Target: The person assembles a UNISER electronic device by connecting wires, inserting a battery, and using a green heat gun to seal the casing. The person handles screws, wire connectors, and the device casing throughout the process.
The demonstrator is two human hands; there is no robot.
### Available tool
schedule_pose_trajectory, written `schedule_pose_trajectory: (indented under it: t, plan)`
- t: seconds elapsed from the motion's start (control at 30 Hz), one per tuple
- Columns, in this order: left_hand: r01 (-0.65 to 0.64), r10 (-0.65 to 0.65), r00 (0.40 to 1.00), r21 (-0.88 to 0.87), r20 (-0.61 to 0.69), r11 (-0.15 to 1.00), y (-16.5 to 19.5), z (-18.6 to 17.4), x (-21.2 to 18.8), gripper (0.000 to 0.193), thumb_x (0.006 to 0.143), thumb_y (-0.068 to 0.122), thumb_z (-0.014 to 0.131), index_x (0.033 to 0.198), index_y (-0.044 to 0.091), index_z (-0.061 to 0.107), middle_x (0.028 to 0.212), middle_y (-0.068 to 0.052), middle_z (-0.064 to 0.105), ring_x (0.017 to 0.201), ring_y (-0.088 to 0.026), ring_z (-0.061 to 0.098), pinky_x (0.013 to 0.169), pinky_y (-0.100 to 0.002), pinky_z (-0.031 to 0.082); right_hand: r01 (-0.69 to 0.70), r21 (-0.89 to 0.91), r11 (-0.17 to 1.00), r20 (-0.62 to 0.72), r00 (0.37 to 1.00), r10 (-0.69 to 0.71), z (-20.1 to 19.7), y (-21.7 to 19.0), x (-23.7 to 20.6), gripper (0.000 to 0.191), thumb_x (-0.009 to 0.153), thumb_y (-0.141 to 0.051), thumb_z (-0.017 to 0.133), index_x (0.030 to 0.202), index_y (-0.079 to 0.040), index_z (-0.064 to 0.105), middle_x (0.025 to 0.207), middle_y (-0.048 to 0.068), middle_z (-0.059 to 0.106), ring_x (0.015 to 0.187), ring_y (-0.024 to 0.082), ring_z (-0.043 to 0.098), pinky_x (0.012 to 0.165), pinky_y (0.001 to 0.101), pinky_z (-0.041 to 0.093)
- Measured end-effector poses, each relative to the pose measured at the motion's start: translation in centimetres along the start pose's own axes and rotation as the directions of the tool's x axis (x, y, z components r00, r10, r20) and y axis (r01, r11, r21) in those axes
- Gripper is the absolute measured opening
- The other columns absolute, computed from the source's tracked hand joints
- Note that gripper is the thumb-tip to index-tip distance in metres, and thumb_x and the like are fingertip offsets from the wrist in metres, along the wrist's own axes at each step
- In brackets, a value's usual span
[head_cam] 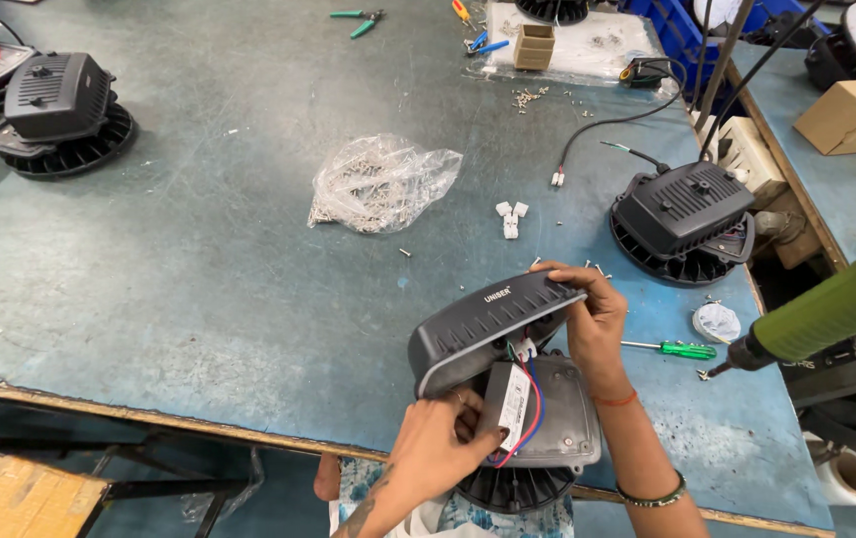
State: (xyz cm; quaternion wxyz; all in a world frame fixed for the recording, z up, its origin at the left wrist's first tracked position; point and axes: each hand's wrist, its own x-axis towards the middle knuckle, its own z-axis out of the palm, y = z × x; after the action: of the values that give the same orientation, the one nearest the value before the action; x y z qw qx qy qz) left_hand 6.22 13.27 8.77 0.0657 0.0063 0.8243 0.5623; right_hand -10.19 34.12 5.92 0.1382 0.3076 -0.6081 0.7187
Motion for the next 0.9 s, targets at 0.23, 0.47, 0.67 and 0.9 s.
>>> schedule_pose_trajectory:
  t: [0.23, 0.47, 0.67, 0.9]
  plan:
    - [0.023, -0.026, 0.999, -0.141, -0.020, 0.990, -2.3, 0.7, 0.4, 0.030, 0.079, 0.021, 0.075, 0.100, -0.001, 0.074, 0.075, -0.012, 0.077, 0.063, -0.018, 0.075, 0.060, -0.029, 0.058, 0.021, -0.150, 0.988, -0.077, 0.997, -0.033, 0.8, -0.5, -0.3, 0.012, 0.104, -0.003, 0.058, 0.114, 0.000, 0.064, 0.121, 0.017, 0.073, 0.111, 0.019, 0.068, 0.100, 0.0317, 0.054]
    - [0.260, -0.170, 0.966, -0.739, 0.196, 0.622, -7.4, -0.3, 2.0, 0.040, 0.097, 0.032, 0.057, 0.105, -0.004, 0.072, 0.079, -0.009, 0.075, 0.061, -0.015, 0.068, 0.056, -0.027, 0.055, -0.010, -0.122, 0.992, -0.035, 0.999, 0.006, 1.3, -1.9, -0.2, 0.019, 0.103, 0.000, 0.057, 0.121, 0.002, 0.064, 0.127, 0.017, 0.070, 0.122, 0.022, 0.067, 0.110, 0.0337, 0.051]
    - [0.360, -0.301, 0.923, -0.818, 0.241, 0.449, -9.2, -1.9, 2.4, 0.030, 0.095, 0.030, 0.057, 0.098, 0.002, 0.068, 0.080, -0.007, 0.071, 0.066, -0.015, 0.065, 0.062, -0.029, 0.055, -0.036, -0.105, 0.994, -0.012, 0.999, 0.035, 1.5, -2.4, -0.1, 0.027, 0.100, 0.006, 0.054, 0.125, 0.004, 0.063, 0.132, 0.018, 0.068, 0.125, 0.022, 0.065, 0.111, 0.0340, 0.049]
    - [0.316, -0.246, 0.942, -0.356, 0.228, 0.880, -8.3, -3.4, 1.5, 0.037, 0.100, 0.027, 0.053, 0.104, -0.002, 0.075, 0.078, -0.009, 0.072, 0.072, -0.015, 0.066, 0.068, -0.028, 0.053, -0.026, -0.061, 0.998, 0.017, 0.999, 0.027, 0.9, -2.8, -0.6, 0.027, 0.098, 0.005, 0.058, 0.125, 0.003, 0.063, 0.133, 0.018, 0.067, 0.125, 0.022, 0.063, 0.110, 0.0336, 0.050]
